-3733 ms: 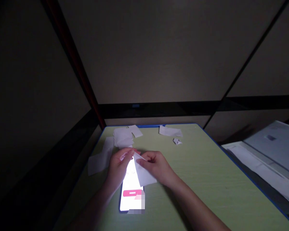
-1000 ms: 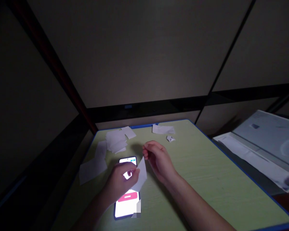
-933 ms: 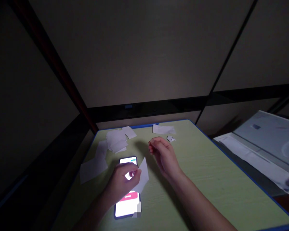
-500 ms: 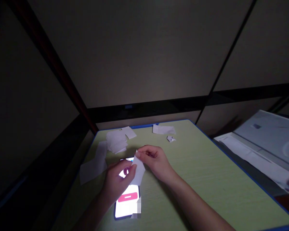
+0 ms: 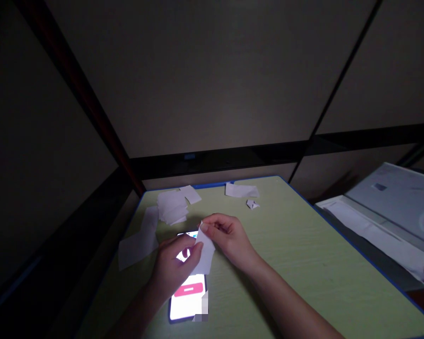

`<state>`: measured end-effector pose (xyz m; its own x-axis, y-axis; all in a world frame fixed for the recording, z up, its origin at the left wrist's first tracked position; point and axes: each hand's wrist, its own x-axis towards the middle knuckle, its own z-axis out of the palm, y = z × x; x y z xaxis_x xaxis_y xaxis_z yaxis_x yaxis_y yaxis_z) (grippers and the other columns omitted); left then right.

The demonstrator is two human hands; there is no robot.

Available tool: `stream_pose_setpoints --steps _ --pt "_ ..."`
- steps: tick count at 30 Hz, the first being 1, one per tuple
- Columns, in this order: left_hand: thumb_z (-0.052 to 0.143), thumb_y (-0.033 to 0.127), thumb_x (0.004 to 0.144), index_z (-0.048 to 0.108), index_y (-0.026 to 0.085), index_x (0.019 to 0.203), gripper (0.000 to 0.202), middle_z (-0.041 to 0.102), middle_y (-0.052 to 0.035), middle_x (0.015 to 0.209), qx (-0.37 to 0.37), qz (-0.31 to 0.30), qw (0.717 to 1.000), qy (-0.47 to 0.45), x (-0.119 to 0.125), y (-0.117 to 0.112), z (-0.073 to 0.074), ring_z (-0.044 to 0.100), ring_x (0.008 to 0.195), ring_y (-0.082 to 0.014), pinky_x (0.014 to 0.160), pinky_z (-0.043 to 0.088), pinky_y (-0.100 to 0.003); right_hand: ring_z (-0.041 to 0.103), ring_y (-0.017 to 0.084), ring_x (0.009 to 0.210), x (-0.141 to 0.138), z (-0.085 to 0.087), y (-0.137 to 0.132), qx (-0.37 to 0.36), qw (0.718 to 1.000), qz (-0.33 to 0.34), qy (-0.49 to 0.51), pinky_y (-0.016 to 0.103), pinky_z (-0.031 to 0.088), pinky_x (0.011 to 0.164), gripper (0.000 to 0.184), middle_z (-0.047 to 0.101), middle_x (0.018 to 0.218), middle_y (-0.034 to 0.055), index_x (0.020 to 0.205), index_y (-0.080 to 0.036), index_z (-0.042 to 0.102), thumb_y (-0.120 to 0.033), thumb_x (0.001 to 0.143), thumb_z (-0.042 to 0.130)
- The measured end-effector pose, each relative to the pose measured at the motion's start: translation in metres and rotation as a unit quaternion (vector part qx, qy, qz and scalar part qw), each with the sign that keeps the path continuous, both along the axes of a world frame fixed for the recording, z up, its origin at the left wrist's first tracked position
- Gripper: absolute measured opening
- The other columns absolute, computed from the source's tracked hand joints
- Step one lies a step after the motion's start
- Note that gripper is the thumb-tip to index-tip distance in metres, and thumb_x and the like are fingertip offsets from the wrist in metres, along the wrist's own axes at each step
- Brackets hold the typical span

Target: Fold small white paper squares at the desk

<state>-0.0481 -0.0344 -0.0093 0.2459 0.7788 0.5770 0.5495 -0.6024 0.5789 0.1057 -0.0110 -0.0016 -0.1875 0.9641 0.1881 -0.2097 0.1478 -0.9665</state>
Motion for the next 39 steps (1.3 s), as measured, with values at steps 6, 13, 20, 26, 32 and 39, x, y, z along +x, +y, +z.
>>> stream_pose_setpoints --steps 6,13,20,26,32,39 --pt "0.052 0.017 0.078 0.050 0.016 0.057 0.021 0.049 0.0030 0.051 -0.002 -0.010 1.000 0.010 0.000 0.000 -0.002 0.045 0.049 -0.0069 0.050 0.032 -0.019 0.045 0.009 0.053 0.000 -0.001 0.002 0.004 0.999 -0.026 -0.020 0.022 0.034 0.049 0.011 0.056 0.059 -0.0030 0.069 -0.019 0.065 -0.029 0.069 0.070" --pt "0.053 0.016 0.077 0.050 0.016 0.058 0.019 0.049 0.0032 0.051 0.010 -0.008 1.000 0.006 0.000 0.000 -0.001 0.044 0.049 -0.0070 0.051 0.032 -0.020 0.051 0.010 0.058 0.000 -0.001 0.003 -0.018 1.000 -0.020 0.002 0.023 0.040 0.054 0.012 0.063 0.065 0.0000 0.069 -0.018 0.069 -0.030 0.067 0.071" --pt "0.050 0.015 0.078 0.048 0.016 0.057 0.021 0.046 0.0033 0.052 -0.012 -0.019 1.000 -0.005 0.000 -0.002 0.001 0.042 0.050 -0.0076 0.051 0.031 -0.021 0.051 0.010 0.056 -0.001 -0.002 0.002 -0.027 0.999 -0.017 0.017 0.022 0.039 0.052 0.011 0.063 0.062 -0.0003 0.068 -0.018 0.069 -0.028 0.066 0.072" --pt "0.047 0.026 0.082 0.053 0.015 0.061 0.024 0.049 0.0014 0.057 -0.184 -0.069 0.977 -0.076 0.000 0.000 0.004 0.046 0.057 -0.0100 0.054 0.035 -0.020 0.048 0.009 0.049 -0.007 0.002 -0.001 -0.114 0.986 -0.014 0.123 0.021 0.036 0.048 0.010 0.060 0.054 -0.0024 0.059 -0.018 0.066 -0.023 0.061 0.075" --pt "0.048 0.029 0.082 0.050 0.014 0.058 0.028 0.040 0.0032 0.055 -0.280 -0.110 0.946 -0.124 -0.001 0.004 0.009 0.040 0.057 -0.0095 0.053 0.032 -0.020 0.043 0.008 0.046 -0.010 0.004 -0.001 -0.165 0.973 -0.024 0.160 0.021 0.032 0.046 0.014 0.053 0.048 -0.0038 0.055 -0.016 0.062 -0.021 0.060 0.073" --pt "0.049 0.030 0.082 0.049 0.014 0.058 0.029 0.037 0.0043 0.054 -0.279 -0.078 0.942 -0.169 -0.001 0.007 0.002 0.037 0.053 -0.0081 0.049 0.029 -0.020 0.045 0.009 0.053 0.001 0.004 0.007 -0.045 0.993 -0.101 0.029 0.023 0.033 0.050 0.016 0.058 0.060 -0.0006 0.074 -0.016 0.066 -0.031 0.071 0.066"
